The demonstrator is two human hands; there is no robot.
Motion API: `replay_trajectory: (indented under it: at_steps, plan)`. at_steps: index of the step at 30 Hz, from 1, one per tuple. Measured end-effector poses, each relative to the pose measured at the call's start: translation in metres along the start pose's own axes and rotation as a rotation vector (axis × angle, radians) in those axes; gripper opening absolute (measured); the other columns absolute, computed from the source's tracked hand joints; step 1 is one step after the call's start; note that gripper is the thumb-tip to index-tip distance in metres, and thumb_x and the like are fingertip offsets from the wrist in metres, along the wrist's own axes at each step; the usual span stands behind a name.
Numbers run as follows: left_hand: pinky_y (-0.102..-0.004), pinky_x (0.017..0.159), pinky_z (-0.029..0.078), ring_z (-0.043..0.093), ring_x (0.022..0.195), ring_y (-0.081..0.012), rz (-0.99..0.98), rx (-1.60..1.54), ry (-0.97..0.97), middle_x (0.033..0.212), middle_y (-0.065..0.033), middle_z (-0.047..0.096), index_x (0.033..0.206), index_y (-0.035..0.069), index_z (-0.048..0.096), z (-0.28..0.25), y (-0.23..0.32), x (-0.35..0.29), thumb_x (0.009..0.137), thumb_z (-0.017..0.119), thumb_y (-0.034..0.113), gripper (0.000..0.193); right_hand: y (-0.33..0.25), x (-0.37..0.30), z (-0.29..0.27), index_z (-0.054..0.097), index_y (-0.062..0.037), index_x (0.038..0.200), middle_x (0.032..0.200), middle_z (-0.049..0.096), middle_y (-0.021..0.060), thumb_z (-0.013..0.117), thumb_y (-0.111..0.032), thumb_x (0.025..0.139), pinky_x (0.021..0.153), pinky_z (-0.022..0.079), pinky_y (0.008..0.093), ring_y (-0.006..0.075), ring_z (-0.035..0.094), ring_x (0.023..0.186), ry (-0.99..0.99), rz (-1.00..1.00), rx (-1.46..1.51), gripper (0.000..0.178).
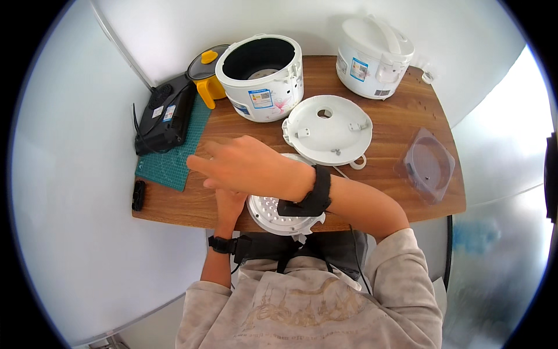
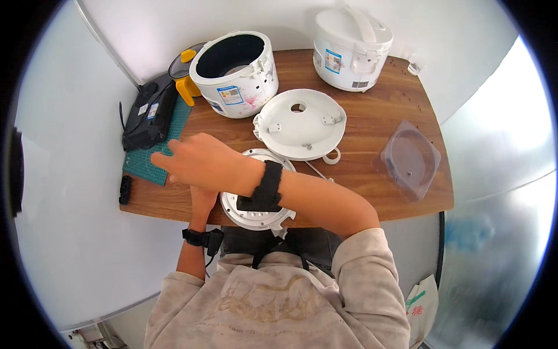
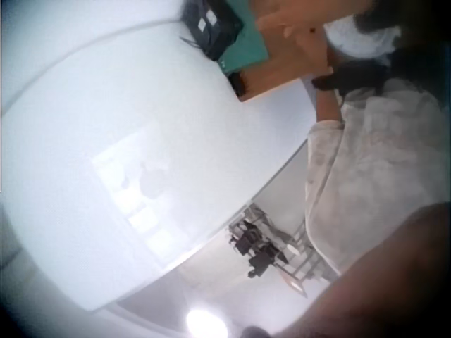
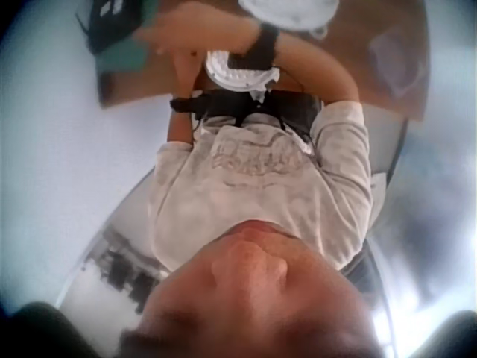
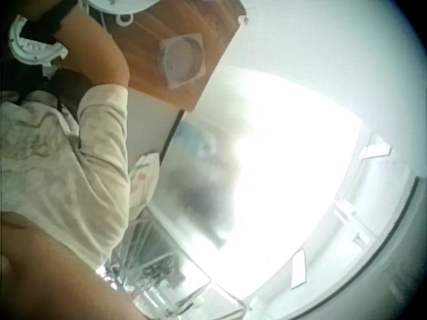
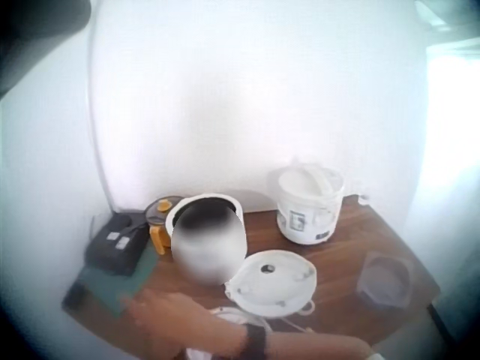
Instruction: The person uses a screwdriver to fasten screws into a white circular plastic component, likely a lid or base for a rice cooker. They systematically tighten multiple screws around the perimeter of the part.
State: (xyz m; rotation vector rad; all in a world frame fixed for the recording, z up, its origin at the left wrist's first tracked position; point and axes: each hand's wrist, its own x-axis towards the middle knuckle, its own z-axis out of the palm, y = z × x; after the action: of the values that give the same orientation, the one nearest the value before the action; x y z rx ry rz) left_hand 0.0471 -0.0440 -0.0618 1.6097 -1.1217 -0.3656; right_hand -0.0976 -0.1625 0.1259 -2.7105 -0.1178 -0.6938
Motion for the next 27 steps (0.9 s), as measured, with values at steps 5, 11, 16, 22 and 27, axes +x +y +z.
replay_trajectory:
  at_steps: [5,11,16,22,27]
  plan:
    - [-0.0411,0.08,0.055,0.071,0.094,-0.0292,0.064,0.025,0.098,0.106,-0.0151,0.073,0.116,0.0,0.067,0.006,-0.002,-0.002,0.085,0.078,0.011,0.034,0.004,-0.006,0.018,0.055,-0.0009,0.114,0.099,0.06,0.0153,0.074,-0.021,0.086,0.063,0.056,0.0432,0.0342,0.067,0.082,0.178,-0.004,0.108,0.039]
    - [-0.0385,0.076,0.056,0.07,0.09,-0.0247,0.237,0.327,0.106,0.106,-0.0164,0.073,0.116,-0.002,0.067,0.008,-0.01,0.003,0.086,0.078,0.012,0.035,0.017,-0.007,0.019,0.059,0.0011,0.105,0.101,0.061,0.0159,0.074,-0.025,0.086,0.061,0.056,0.0421,0.0352,0.068,0.075,0.058,-0.033,0.088,0.036]
    - [-0.0368,0.074,0.055,0.069,0.094,-0.0179,0.094,0.124,0.048,0.108,-0.0162,0.072,0.116,-0.002,0.066,0.007,0.022,-0.002,0.085,0.078,0.011,0.035,0.003,-0.001,0.006,0.061,0.0008,0.105,0.098,0.066,0.0153,0.074,-0.026,0.086,0.06,0.055,0.0401,0.0355,0.068,0.071,-0.005,0.074,-0.056,0.035]
    - [-0.0395,0.103,0.047,0.057,0.124,-0.024,0.062,0.101,-0.045,0.136,-0.0108,0.059,0.14,0.002,0.053,0.004,-0.009,-0.001,0.094,0.071,0.009,0.051,0.017,-0.007,0.024,0.066,-0.0038,0.102,0.077,0.066,0.014,0.076,-0.032,0.084,0.06,0.054,0.0416,0.0318,0.069,0.07,0.213,-0.106,0.181,0.035]
    - [-0.0357,0.065,0.052,0.069,0.073,-0.0231,0.149,0.258,0.035,0.087,-0.0121,0.074,0.097,0.0,0.072,0.002,0.02,0.0,0.084,0.08,0.015,0.022,0.004,-0.002,-0.005,0.067,-0.0054,0.09,0.073,0.065,0.0152,0.076,-0.03,0.081,0.059,0.053,0.0404,0.0304,0.069,0.072,0.014,0.139,-0.052,0.028]
